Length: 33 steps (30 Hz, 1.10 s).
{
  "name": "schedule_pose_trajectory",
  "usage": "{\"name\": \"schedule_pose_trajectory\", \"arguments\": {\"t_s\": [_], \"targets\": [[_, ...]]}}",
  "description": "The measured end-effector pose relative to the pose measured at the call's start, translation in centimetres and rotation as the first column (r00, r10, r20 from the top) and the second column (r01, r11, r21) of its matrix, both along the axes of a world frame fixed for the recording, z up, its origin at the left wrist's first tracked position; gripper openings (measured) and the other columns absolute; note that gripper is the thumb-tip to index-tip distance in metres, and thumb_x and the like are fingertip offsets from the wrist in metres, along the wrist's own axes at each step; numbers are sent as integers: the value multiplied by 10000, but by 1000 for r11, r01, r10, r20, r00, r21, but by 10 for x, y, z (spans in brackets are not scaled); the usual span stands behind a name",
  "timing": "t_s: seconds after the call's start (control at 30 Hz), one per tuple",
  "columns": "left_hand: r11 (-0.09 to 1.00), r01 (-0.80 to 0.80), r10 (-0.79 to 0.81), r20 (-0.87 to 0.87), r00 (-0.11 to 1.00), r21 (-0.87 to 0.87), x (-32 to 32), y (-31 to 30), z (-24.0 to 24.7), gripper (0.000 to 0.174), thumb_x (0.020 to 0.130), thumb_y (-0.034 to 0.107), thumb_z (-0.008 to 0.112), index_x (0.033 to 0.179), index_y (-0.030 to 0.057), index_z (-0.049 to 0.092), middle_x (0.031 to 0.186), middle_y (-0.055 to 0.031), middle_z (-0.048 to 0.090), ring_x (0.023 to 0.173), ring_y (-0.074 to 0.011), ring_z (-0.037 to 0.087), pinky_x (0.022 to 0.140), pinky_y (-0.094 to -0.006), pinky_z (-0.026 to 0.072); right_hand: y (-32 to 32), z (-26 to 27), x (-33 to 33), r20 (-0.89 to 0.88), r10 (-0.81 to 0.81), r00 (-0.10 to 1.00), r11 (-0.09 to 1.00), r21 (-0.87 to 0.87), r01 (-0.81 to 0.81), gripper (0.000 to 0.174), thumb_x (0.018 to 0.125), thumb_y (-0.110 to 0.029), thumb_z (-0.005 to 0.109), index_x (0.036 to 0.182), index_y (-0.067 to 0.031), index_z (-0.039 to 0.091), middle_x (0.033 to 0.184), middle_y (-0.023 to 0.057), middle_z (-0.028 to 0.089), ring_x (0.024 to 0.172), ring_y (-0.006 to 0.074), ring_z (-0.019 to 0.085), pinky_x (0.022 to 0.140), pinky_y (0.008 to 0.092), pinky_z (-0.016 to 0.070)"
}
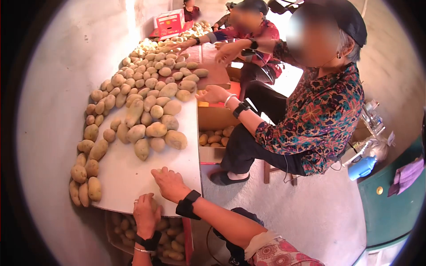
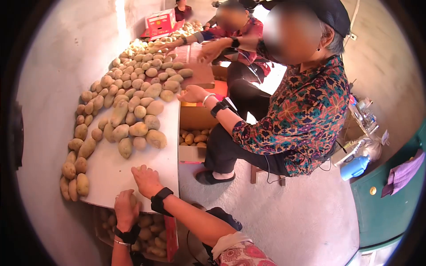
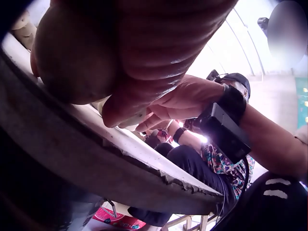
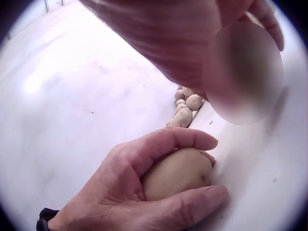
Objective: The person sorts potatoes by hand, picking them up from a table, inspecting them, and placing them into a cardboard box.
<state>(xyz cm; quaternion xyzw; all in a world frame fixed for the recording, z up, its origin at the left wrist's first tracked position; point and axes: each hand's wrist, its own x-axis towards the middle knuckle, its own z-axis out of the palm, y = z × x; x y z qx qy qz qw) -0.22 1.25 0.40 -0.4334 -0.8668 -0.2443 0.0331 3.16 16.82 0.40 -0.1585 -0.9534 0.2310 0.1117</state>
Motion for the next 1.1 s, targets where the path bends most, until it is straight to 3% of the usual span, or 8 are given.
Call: {"name": "schedule_pose_trajectory", "arguments": {"t_s": [0.23, 0.43, 0.57, 0.63, 0.73, 0.8, 0.93, 1.1], "targets": [[999, 1, -1, 10, 1000, -41, 2, -1, 0, 467, 635, 77, 712, 1071, 33, 548, 1028, -146, 561, 943, -356, 526, 824, -424, 444, 1, 7, 0, 0, -40, 999, 999, -37, 40, 353, 723, -59, 611, 1037, -63, 450, 944, 173, 571, 856, 368, 598, 711, 461, 489], [996, 20, -26, 69, 997, 88, -7, -4, -10, 524, 635, 83, 694, 1111, -1, 491, 1014, -197, 547, 952, -380, 509, 814, -434, 426, -7, 11, -4, 7, 223, 975, 894, -400, -202, 422, 692, -208, 637, 1065, -54, 515, 910, 218, 609, 901, 379, 593, 759, 445, 478], [991, 82, -85, 21, 996, 110, -8, -6, -6, 528, 634, 85, 686, 1119, 2, 493, 1029, -205, 539, 969, -394, 500, 853, -440, 413, -5, 10, -8, 107, -3, 994, 998, -67, 10, 322, 723, -159, 568, 1031, -66, 569, 1007, 182, 578, 965, 363, 557, 766, 480, 455], [990, 28, -39, 78, 996, 135, -6, -9, -9, 555, 639, 101, 685, 1145, -11, 484, 1092, -217, 525, 1018, -396, 493, 906, -438, 398, 8, -15, -11, -248, -57, 967, 990, 111, 87, 290, 751, -101, 520, 1034, -94, 582, 977, 160, 562, 927, 354, 561, 705, 488, 457], [998, 0, -10, 142, 990, 67, -8, -8, -3, 574, 647, 103, 699, 1165, -3, 476, 1114, -215, 518, 1026, -388, 493, 920, -434, 398, 20, 8, -7, 7, 14, 1000, 993, -114, -13, 243, 796, -124, 511, 1023, -94, 592, 934, 176, 554, 877, 367, 569, 722, 482, 483], [998, -1, -9, 151, 989, 63, -9, -9, 2, 576, 648, 113, 702, 1165, -3, 475, 1114, -214, 518, 1031, -384, 493, 923, -429, 397, 15, 6, -1, 122, 83, 989, 996, 10, -85, 280, 769, -158, 583, 1038, -82, 578, 977, 184, 536, 903, 382, 556, 743, 476, 489], [995, 70, -76, 80, 994, 74, -6, -19, 0, 587, 638, 84, 702, 1173, 10, 472, 1090, -198, 520, 999, -384, 496, 887, -433, 418, 10, 6, 0, 143, 60, 988, 998, 18, -63, 458, 662, -119, 691, 1090, -66, 537, 1063, 188, 490, 993, 385, 513, 782, 476, 486], [992, -6, -3, 72, 997, 123, -14, -46, -14, 483, 677, 164, 640, 1119, 46, 482, 931, -193, 553, 909, -392, 525, 785, -464, 440, 26, -16, 4, 64, 157, 986, 986, 41, -159, 519, 650, -89, 610, 1148, -16, 485, 1043, 221, 527, 978, 396, 499, 875, 452, 416]]}}
